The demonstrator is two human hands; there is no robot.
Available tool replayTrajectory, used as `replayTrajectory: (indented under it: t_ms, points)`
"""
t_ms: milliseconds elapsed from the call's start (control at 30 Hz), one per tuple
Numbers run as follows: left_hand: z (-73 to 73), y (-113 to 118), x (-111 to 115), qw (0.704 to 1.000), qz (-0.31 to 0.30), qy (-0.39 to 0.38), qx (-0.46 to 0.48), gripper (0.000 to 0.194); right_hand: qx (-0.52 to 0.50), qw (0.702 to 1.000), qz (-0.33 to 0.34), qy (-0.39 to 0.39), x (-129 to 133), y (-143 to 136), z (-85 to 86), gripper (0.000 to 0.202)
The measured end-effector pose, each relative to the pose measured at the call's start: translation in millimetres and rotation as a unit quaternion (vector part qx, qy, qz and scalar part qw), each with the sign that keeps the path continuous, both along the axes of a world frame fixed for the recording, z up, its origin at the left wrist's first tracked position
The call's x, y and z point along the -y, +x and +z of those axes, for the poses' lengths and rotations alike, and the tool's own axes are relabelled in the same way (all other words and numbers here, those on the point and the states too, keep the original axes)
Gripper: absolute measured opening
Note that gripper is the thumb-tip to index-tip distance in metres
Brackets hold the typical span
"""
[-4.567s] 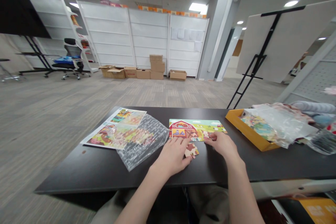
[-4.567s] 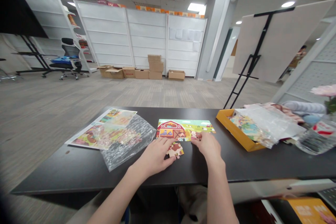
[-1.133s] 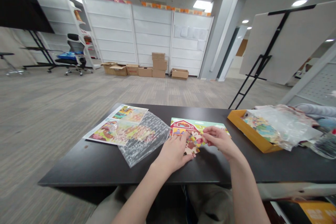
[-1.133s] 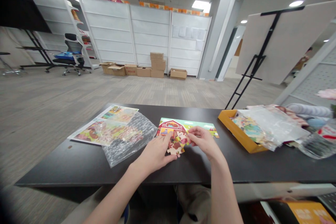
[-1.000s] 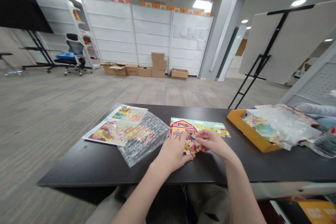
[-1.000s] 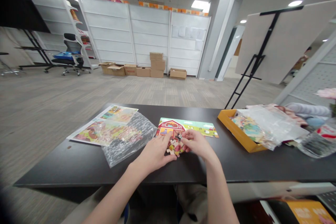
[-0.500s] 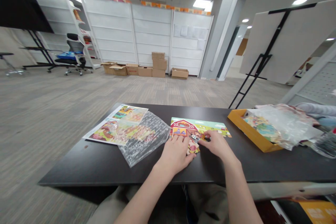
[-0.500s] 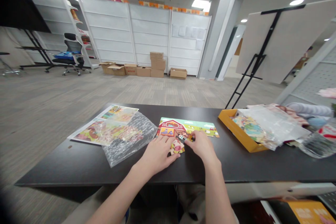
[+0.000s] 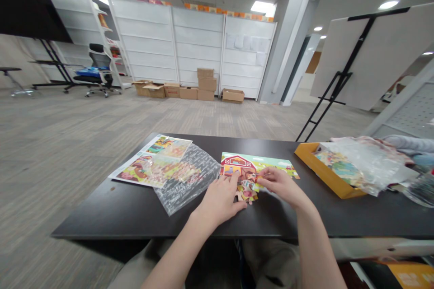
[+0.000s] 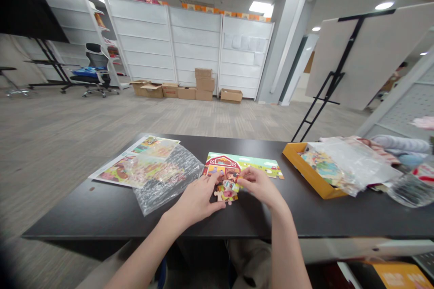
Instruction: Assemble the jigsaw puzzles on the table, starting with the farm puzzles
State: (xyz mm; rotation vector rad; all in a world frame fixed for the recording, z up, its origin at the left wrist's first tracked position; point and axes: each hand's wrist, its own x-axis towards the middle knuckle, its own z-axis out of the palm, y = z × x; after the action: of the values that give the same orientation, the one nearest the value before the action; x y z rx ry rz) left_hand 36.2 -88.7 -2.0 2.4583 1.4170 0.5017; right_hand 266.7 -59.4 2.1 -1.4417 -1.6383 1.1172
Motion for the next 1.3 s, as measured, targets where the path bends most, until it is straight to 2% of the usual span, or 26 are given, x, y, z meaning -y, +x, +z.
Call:
replayTrajectory:
  t_ms: [100, 233, 333, 467, 633, 767, 933, 1067, 1167, 1300]
  points:
    - [2.0, 0, 1, 1.0, 0.014, -0.009, -0.007, 0.078, 0.035, 0.998, 0.049, -0.017, 2, -11, -0.1, 0.036]
    - [3.6, 2, 2, 1.0, 0.002, -0.012, 0.0, 0.069, 0.164, 0.985, 0.002, 0.046, 0, -14, -5.2, 0.032]
    - [3.2, 3, 1, 1.0, -0.013, -0.013, 0.011, 0.069, 0.201, 0.977, 0.02, 0.065, 2, -12, -4.8, 0.032]
    - [2.8, 3, 0, 0.999, -0.02, -0.025, 0.023, 0.066, 0.188, 0.978, 0.079, 0.051, 5, -13, -3.4, 0.028]
    - [2.4, 2, -2, 0.995, -0.058, -0.046, 0.064, 0.065, 0.165, 0.982, 0.089, 0.028, 7, -10, -5.6, 0.031]
    - [1.3, 2, -3, 0.992, -0.091, -0.03, 0.076, 0.064, 0.086, 0.991, 0.102, -0.015, 11, -8, 0.3, 0.04]
    - [2.6, 0, 0, 0.992, -0.1, -0.005, 0.081, 0.065, -0.028, 0.989, 0.137, -0.054, 14, -12, 10.1, 0.051]
    - [6.3, -4, 4, 0.99, -0.093, 0.009, 0.105, 0.069, -0.05, 0.99, 0.123, -0.042, 12, -14, 12.0, 0.05]
    - [11.4, -15, 5, 0.989, -0.074, 0.046, 0.119, 0.068, -0.065, 0.994, 0.082, -0.014, 9, -15, 11.8, 0.049]
    - [16.9, -45, 0, 0.989, 0.012, 0.112, 0.1, 0.049, -0.069, 0.997, -0.016, 0.013, 4, -18, 10.8, 0.052]
